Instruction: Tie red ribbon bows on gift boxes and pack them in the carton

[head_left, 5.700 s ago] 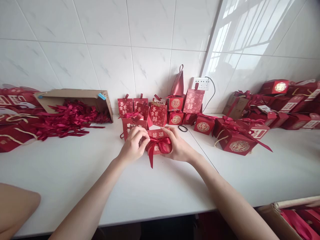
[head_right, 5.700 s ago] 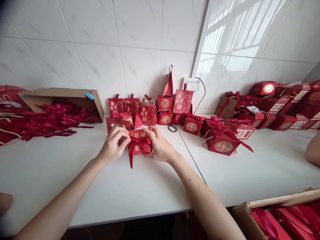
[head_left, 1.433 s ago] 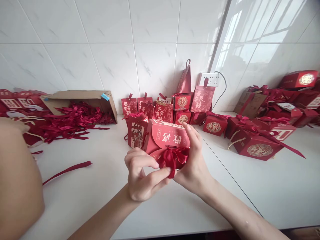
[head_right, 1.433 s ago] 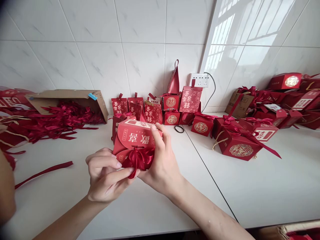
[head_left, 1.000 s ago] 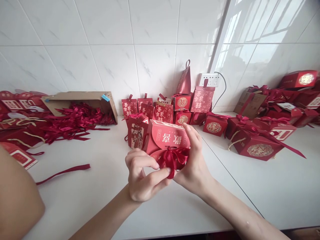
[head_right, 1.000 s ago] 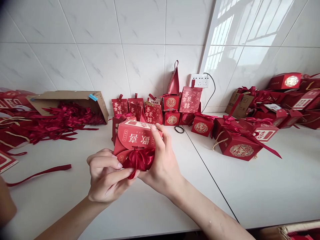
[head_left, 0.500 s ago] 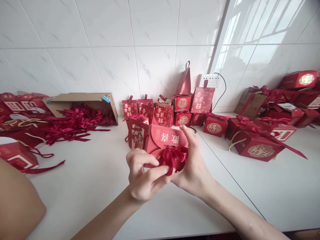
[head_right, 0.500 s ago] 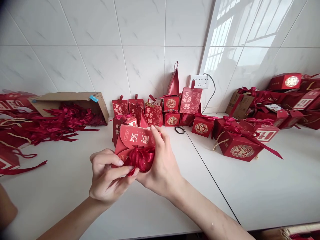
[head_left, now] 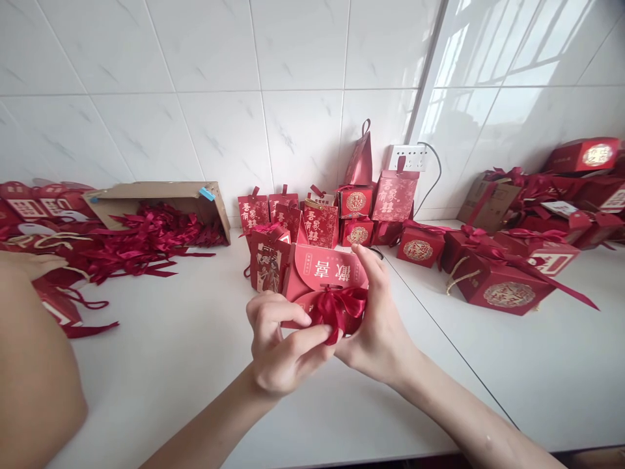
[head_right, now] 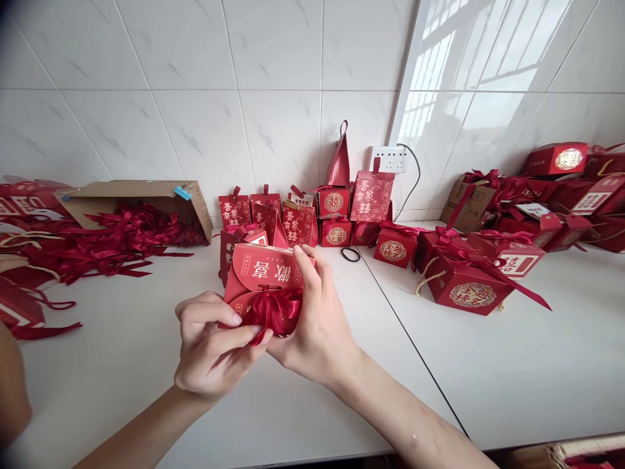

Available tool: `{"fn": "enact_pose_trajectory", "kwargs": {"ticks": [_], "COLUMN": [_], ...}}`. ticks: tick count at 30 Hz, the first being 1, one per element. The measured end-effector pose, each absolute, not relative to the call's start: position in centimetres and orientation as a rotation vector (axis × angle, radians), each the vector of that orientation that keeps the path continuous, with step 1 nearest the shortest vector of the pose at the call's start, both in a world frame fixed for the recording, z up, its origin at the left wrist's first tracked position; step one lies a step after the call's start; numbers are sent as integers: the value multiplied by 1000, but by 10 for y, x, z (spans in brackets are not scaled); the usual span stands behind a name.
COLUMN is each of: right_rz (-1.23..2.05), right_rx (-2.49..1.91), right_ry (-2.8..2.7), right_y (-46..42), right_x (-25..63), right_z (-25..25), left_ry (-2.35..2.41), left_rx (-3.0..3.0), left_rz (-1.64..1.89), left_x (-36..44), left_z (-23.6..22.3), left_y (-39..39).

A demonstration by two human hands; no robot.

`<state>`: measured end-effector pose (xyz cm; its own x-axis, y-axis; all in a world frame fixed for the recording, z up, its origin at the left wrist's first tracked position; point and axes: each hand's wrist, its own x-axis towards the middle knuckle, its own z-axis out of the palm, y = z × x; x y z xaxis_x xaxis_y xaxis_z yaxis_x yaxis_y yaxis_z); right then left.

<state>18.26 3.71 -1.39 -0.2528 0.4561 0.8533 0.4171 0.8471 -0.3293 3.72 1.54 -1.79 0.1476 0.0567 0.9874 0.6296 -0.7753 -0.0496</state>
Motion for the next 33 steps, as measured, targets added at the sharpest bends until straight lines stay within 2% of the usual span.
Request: {"fn": "enact_pose_trajectory", "kwargs": {"ticks": [2, 4, 6, 8, 10, 12, 16, 24, 30, 33], "right_rz": [75, 258, 692, 1275, 1733, 1938, 1948, 1639, 1586, 1242], "right_rx": [-678, -753, -835, -819, -680, -527, -433, -640, -738, -997], "right_ry": [-1863, -1807, -1678, -1458, -1217, -1059, -981, -1087, -932, -987], "right_y": [41, 50, 62, 71, 74, 68, 39, -24, -61, -96], "right_x": [184, 188, 195, 204, 212, 218, 226, 257, 273, 283], "right_z": [-15, -15, -11, -6, -1, 0, -9, -32, -31, -18], "left_ry": [-740, -987, -1342, -1620, -1732, -1783, -1787, -1654, -1210, -914], "left_rx": [-1981, -1918, -1712, -1475, -1415, -1515, -1783, -2024, -2283, -2392], "left_rz": [-1803, -2095, -2460, -2732, -2820, -2743, -2520, -2266, -1972, -1849], "left_x": [38, 36, 30, 22, 15, 12, 15, 23, 37, 40], "left_z": [-19, -21, -23, -28, -35, -42, -50, -53, -53, -56], "left_y": [18, 25, 37, 51, 64, 72, 76, 71, 57, 54]}}
